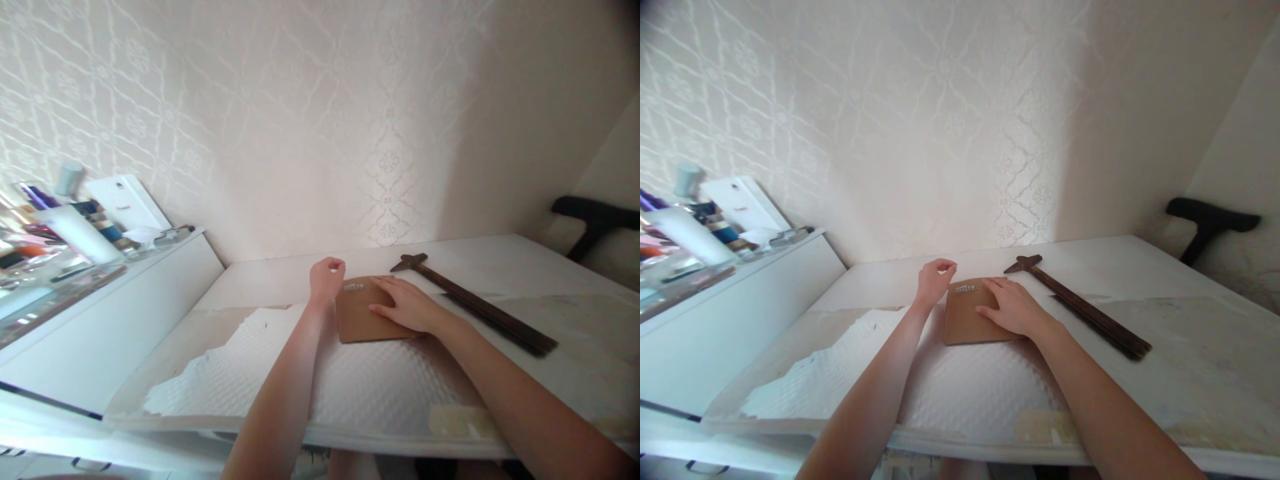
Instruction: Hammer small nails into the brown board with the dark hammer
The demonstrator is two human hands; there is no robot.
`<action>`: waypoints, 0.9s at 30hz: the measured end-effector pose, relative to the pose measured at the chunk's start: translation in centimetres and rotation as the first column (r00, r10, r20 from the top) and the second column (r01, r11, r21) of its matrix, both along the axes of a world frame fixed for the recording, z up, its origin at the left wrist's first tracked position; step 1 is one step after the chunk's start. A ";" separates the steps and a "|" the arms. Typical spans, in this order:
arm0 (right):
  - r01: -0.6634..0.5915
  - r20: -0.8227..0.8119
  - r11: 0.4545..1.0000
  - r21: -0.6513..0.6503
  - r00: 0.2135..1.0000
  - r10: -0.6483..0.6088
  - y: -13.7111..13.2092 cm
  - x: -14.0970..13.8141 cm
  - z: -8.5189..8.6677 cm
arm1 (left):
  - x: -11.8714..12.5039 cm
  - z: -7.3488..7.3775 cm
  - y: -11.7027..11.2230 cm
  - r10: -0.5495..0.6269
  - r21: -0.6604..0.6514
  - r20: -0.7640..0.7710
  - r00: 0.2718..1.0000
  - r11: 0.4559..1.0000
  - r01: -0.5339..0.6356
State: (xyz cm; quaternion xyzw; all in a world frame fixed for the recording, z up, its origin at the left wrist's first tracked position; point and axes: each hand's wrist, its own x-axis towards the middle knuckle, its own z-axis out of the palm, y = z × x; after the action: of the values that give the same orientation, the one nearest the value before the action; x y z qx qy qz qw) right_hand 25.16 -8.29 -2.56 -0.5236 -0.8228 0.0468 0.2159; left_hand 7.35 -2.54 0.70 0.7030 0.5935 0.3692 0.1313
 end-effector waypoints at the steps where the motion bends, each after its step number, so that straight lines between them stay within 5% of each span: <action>1: -0.001 -0.001 1.000 0.005 1.000 0.001 0.0 0.0 0.2 | 0.3 0.1 -0.2 -0.046 -0.003 0.021 0.999 0.999 0.046; 10: -0.044 0.013 0.999 0.017 0.999 0.043 -0.2 -0.1 0.7 | 1.8 -0.5 -1.3 -0.303 -0.063 -0.009 0.953 0.951 0.302; 27: -0.041 -0.016 0.999 -0.023 0.999 0.041 -0.2 -0.1 0.9 | 1.5 -1.6 -0.5 -0.339 -0.157 -0.053 0.939 0.932 0.328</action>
State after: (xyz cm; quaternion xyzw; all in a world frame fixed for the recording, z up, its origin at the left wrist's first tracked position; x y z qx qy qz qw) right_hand 25.11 -8.54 -1.69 -0.5087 -0.8311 0.0646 0.2152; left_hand 8.82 -3.07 -0.88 0.7961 0.4957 0.2689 0.2196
